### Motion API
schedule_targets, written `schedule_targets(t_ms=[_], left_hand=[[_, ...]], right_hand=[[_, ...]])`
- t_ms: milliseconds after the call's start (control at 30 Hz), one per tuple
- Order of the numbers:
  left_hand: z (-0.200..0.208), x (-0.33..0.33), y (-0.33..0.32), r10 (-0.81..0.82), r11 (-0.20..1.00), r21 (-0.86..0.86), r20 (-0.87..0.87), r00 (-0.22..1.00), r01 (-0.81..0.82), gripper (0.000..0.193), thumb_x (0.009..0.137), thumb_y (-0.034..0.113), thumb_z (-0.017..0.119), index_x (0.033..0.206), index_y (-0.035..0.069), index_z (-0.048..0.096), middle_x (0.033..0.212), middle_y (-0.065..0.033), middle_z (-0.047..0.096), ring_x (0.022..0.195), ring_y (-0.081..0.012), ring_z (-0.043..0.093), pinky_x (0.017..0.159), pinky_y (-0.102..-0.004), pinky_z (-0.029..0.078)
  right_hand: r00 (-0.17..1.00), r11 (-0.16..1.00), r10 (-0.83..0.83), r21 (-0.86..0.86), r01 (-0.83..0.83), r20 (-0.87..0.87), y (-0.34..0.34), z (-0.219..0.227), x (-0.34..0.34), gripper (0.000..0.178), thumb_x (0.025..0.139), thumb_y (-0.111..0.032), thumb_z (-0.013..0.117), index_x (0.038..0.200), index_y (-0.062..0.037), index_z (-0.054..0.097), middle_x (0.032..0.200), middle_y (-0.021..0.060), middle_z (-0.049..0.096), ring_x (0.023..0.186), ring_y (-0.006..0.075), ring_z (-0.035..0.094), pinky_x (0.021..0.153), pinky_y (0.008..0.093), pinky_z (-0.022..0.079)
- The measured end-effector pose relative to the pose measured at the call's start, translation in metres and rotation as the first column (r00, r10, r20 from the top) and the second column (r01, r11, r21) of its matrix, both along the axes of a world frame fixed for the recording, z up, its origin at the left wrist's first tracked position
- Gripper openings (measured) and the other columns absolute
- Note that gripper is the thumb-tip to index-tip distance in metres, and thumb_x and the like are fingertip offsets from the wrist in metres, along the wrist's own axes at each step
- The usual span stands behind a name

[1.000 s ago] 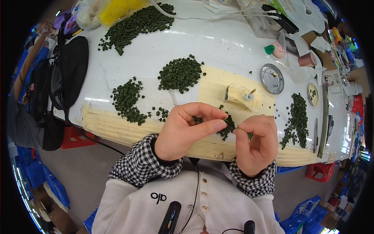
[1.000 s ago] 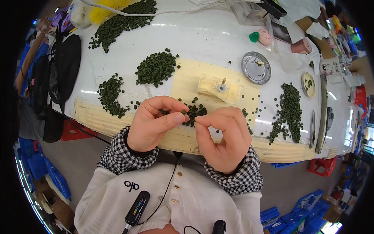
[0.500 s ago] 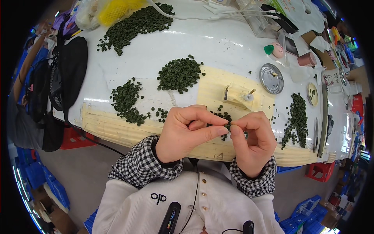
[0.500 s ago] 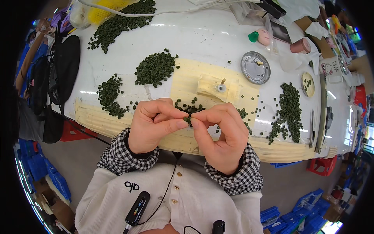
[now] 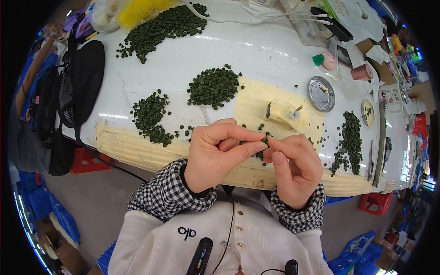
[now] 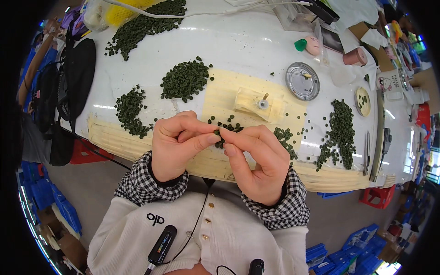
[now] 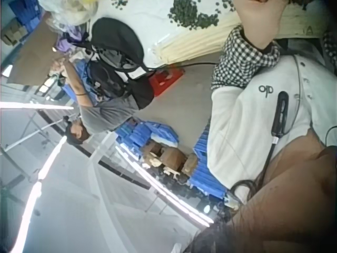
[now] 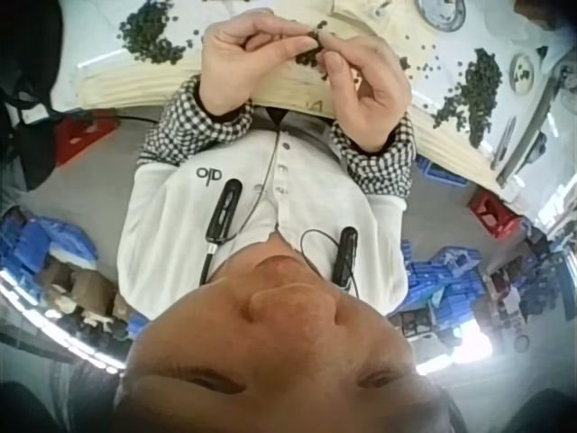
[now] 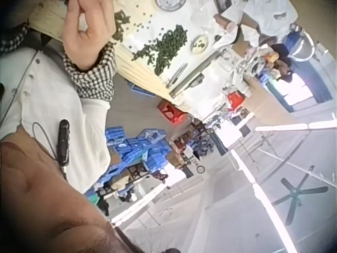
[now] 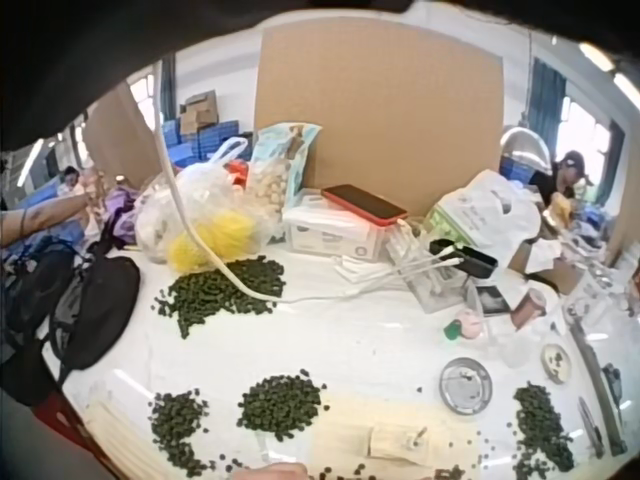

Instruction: The person is sorting and inspecting small green plastic components on a factory workbench.

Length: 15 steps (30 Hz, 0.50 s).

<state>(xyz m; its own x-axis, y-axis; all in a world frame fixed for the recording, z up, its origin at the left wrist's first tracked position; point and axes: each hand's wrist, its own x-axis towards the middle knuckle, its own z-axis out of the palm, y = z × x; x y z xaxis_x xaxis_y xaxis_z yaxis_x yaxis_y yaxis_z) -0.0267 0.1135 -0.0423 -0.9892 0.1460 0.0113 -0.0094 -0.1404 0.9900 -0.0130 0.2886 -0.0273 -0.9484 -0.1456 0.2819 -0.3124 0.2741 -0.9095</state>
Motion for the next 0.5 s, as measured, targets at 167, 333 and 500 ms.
schedule_targets(t_ms=[167,333,500], left_hand=[[-0.001,-0.002,-0.002,-0.173,0.976,0.159,0.155,0.973,0.148,0.018,0.075,-0.005,0.073,0.092,0.002,0.071,0.063,0.0077,0.037,0.058,-0.0024,0.035,0.056,-0.0184,0.032],[-0.003,-0.003,-0.005,-0.361,0.903,0.343,0.278,0.89,0.259,0.015,0.076,-0.005,0.073,0.09,0.001,0.071,0.061,0.0082,0.037,0.058,-0.0021,0.034,0.055,-0.019,0.031],[0.0,-0.005,-0.007,-0.44,0.871,0.382,0.326,0.837,0.309,0.014,0.077,-0.004,0.072,0.09,0.0,0.07,0.061,0.0089,0.039,0.058,-0.0016,0.034,0.053,-0.0194,0.029]], right_hand=[[0.996,0.997,0.035,-0.063,-0.041,-0.083,0.006,-0.006,-0.004,0.02,0.076,0.006,0.068,0.094,-0.001,0.068,0.086,0.0085,0.062,0.072,0.0172,0.059,0.065,0.0255,0.047],[0.991,0.985,0.109,-0.122,-0.118,-0.08,0.01,-0.004,-0.005,0.02,0.074,0.005,0.071,0.091,-0.0032,0.068,0.086,0.0081,0.061,0.075,0.0174,0.059,0.066,0.0259,0.046],[0.985,0.994,0.105,0.001,-0.106,-0.136,0.012,-0.001,-0.003,0.021,0.072,0.003,0.074,0.091,-0.004,0.069,0.085,0.0073,0.058,0.074,0.0176,0.058,0.065,0.0264,0.046]])
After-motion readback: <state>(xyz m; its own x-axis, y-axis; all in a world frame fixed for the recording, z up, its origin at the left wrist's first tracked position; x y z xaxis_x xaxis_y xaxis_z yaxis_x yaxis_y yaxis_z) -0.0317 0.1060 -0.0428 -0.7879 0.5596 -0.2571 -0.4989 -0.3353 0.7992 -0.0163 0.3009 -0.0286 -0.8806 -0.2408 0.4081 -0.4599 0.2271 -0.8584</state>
